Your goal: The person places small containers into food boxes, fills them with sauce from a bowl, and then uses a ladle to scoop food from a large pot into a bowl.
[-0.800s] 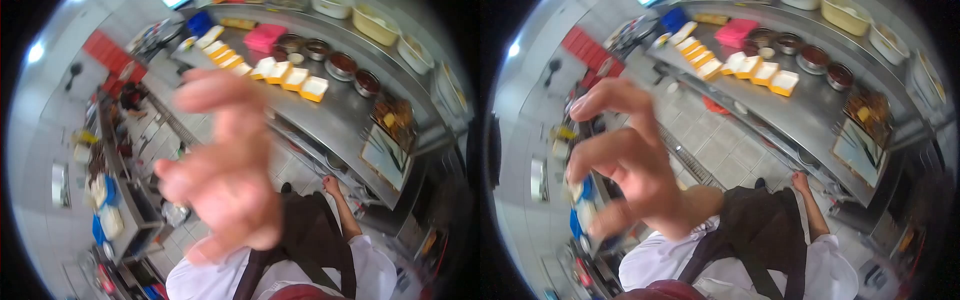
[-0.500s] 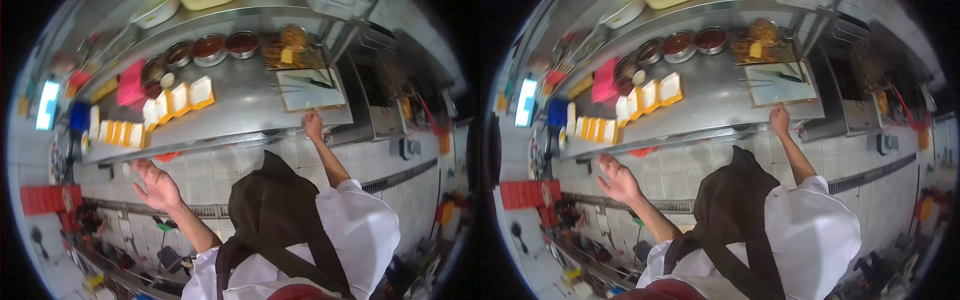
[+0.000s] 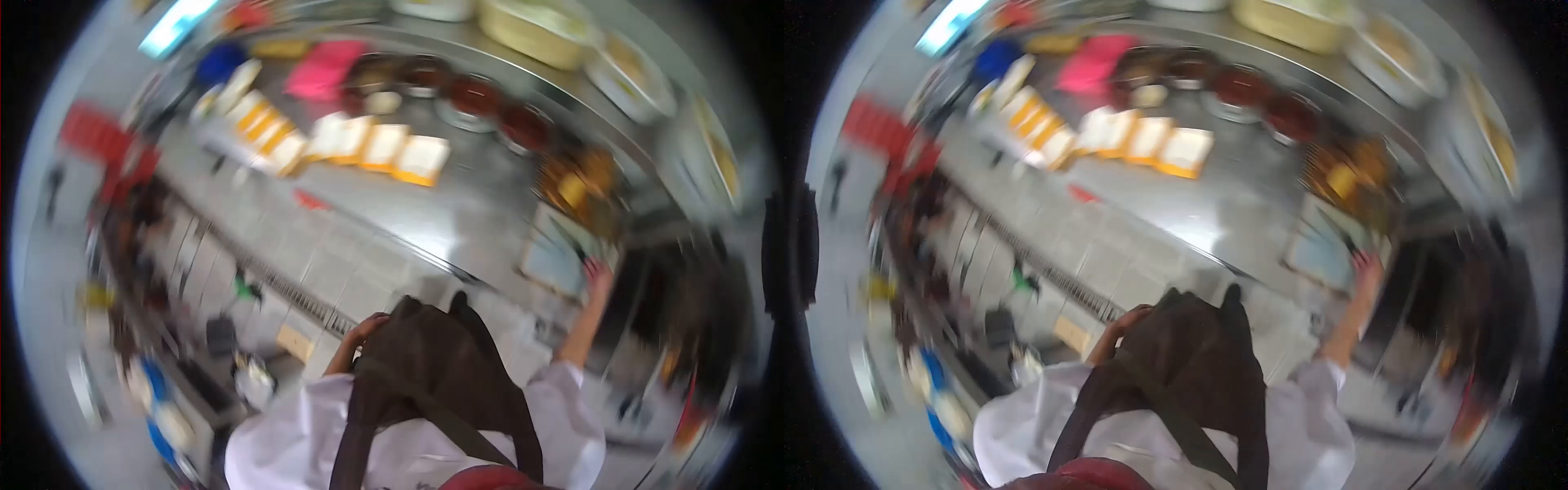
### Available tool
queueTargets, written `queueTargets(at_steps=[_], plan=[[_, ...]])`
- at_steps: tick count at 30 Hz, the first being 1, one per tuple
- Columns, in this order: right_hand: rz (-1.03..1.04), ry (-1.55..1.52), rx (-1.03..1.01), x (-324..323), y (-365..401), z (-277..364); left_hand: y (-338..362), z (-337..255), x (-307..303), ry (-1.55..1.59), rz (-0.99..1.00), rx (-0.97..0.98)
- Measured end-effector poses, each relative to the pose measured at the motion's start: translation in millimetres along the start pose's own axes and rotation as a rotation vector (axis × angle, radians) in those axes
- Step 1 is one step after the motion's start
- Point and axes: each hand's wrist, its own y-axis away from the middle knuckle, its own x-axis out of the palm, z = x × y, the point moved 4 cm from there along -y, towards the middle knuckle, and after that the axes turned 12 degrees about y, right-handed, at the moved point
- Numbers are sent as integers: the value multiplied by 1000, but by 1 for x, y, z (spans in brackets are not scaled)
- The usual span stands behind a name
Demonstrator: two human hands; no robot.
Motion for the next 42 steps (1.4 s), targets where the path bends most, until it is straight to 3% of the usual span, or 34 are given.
queueTargets(at_steps=[1,3,4,5,6,7,9,10,12,14,15,17,18,20,21,23,25,26,27,28,29,30,31,32,33,35,37,38,39,40,42], plan=[[22,-37,80,-25,-32,-17,19,-17,8,95,-93,43],[26,-95,225,-18,-41,-10,54,-39,21,-112,-61,-149],[208,-169,248,-18,-49,-8,75,-47,32,-45,-112,-132],[-33,-184,300,20,-16,18,93,-54,46,31,-109,-141],[42,-126,259,21,-31,16,101,-55,56,99,-94,-146],[118,-66,213,11,-44,17,79,-27,47,145,-120,-122],[437,-9,143,-18,-89,-2,24,49,22,306,30,31],[428,26,148,-28,-108,-14,41,37,31,332,9,57],[424,83,155,-16,-116,-2,98,4,58,360,-365,-159],[-89,276,212,1,-77,20,101,13,55,383,-400,-79],[-83,284,216,7,-73,24,102,21,53,392,-427,-11],[-552,1547,-160,10,-58,57,93,51,44,537,-446,-78],[-548,1553,-163,25,-40,64,95,48,40,463,-433,-68],[-889,1491,-523,82,20,84,109,31,30,339,-518,-95],[-883,1493,-526,107,31,78,99,40,18,344,-521,-97],[-531,923,-958,168,55,61,54,76,-41,-114,-573,-51],[-120,745,-972,241,63,22,28,91,-89,-576,-602,-2],[163,520,-742,277,61,-10,34,78,-102,-516,-657,51],[140,581,-836,342,118,-17,40,62,-117,-460,-703,103],[333,717,-926,390,164,-23,48,50,-128,-478,-677,97],[532,680,-621,429,201,-39,53,35,-146,-237,-656,136],[696,752,-642,464,234,-56,52,22,-163,3,-625,168],[865,827,-656,490,255,-80,52,11,-177,-29,-587,162],[1102,874,-423,507,257,-136,53,-2,-195,-24,-617,254],[1250,974,-457,524,291,-134,56,-12,-212,-8,-651,346],[1652,1027,-294,531,301,-215,83,-42,-227,-14,-627,393],[1865,1370,51,519,308,-269,98,-63,-250,-4,-621,458],[1852,1374,56,512,310,-280,104,-64,-263,7,-602,500],[1818,1479,-231,510,308,-285,105,-70,-273,18,-584,547],[1764,1571,-524,519,305,-285,128,-91,-268,76,-537,426],[1723,1593,-510,547,303,-283,148,-114,-266,116,-471,338]])
